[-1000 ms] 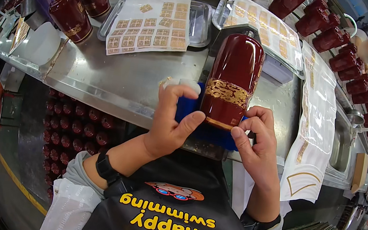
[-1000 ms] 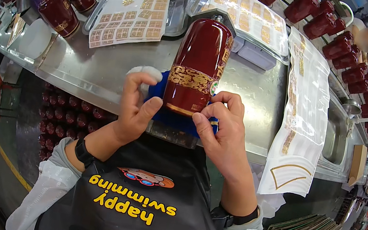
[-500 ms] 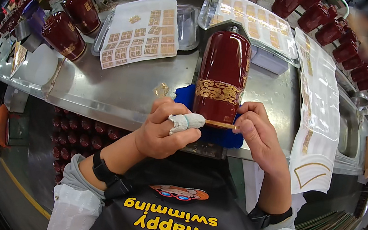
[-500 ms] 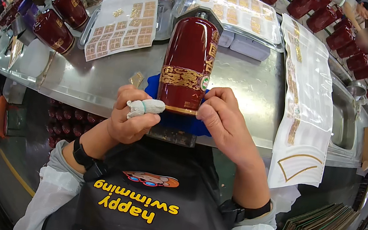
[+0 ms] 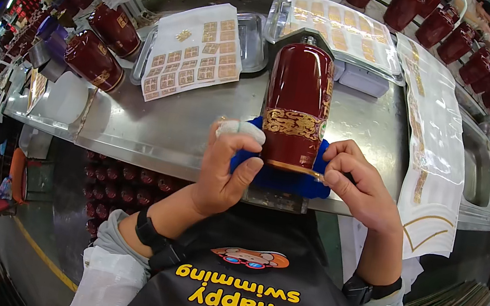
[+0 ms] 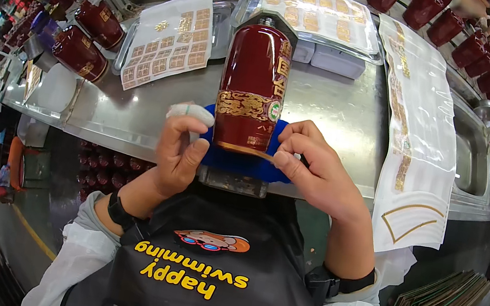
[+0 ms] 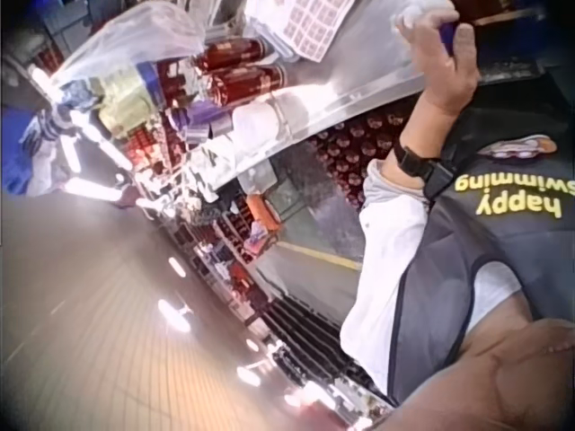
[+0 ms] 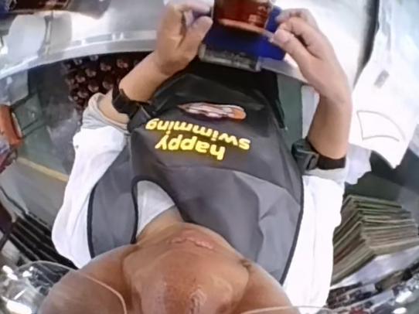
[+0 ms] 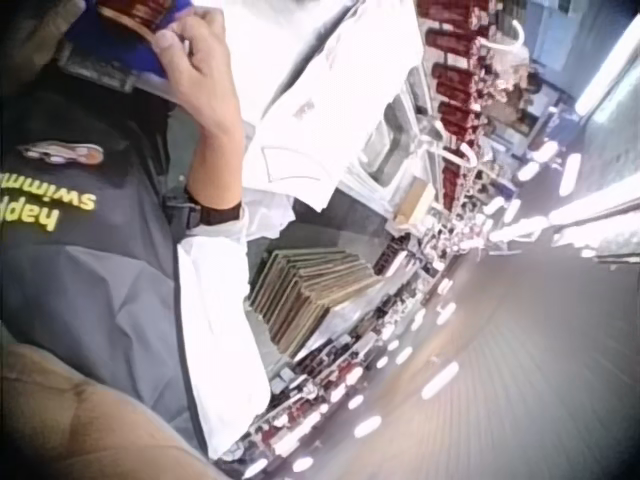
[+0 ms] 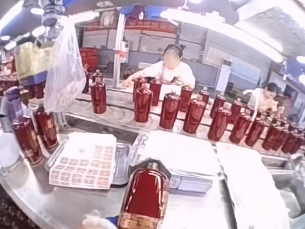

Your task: Applying decorative labels and cleaning red wine-style bottles at a factory production line.

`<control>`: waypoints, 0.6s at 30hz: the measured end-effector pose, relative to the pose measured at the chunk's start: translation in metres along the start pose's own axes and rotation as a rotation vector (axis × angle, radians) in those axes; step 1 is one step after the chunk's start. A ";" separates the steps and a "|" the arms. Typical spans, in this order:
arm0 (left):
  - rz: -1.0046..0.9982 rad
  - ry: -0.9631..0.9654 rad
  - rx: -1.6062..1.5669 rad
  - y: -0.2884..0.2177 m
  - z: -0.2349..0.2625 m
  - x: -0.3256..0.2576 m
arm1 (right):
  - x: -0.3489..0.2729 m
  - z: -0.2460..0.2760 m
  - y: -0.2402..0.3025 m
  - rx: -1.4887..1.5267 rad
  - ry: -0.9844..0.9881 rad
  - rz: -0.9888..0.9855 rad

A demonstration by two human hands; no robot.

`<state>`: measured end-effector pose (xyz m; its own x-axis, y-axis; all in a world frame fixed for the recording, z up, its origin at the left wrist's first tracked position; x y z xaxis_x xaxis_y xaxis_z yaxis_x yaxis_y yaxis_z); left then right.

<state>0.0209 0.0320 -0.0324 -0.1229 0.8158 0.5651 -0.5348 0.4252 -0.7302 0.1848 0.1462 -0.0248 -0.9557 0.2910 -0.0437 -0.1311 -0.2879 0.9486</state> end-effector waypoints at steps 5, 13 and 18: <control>0.127 -0.016 -0.103 0.012 -0.011 -0.001 | 0.000 -0.001 -0.002 0.064 -0.010 -0.014; 0.193 -0.034 -0.159 0.020 -0.015 -0.004 | 0.003 0.002 0.002 -0.042 -0.135 0.011; 0.148 -0.018 -0.065 0.011 -0.014 0.002 | 0.009 -0.003 0.009 -0.144 -0.181 0.050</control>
<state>0.0268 0.0440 -0.0450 -0.2116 0.8644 0.4560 -0.4549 0.3259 -0.8288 0.1745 0.1436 -0.0172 -0.9008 0.4284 0.0717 -0.1333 -0.4299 0.8930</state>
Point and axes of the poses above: each hand's wrist, its own x-axis towards the middle knuckle, its own z-axis out of the back of the hand, y = z × x, the point moved 9 cm from there along x, towards the middle knuckle, and after that the axes turned 12 degrees about y, right-handed, at the moved point
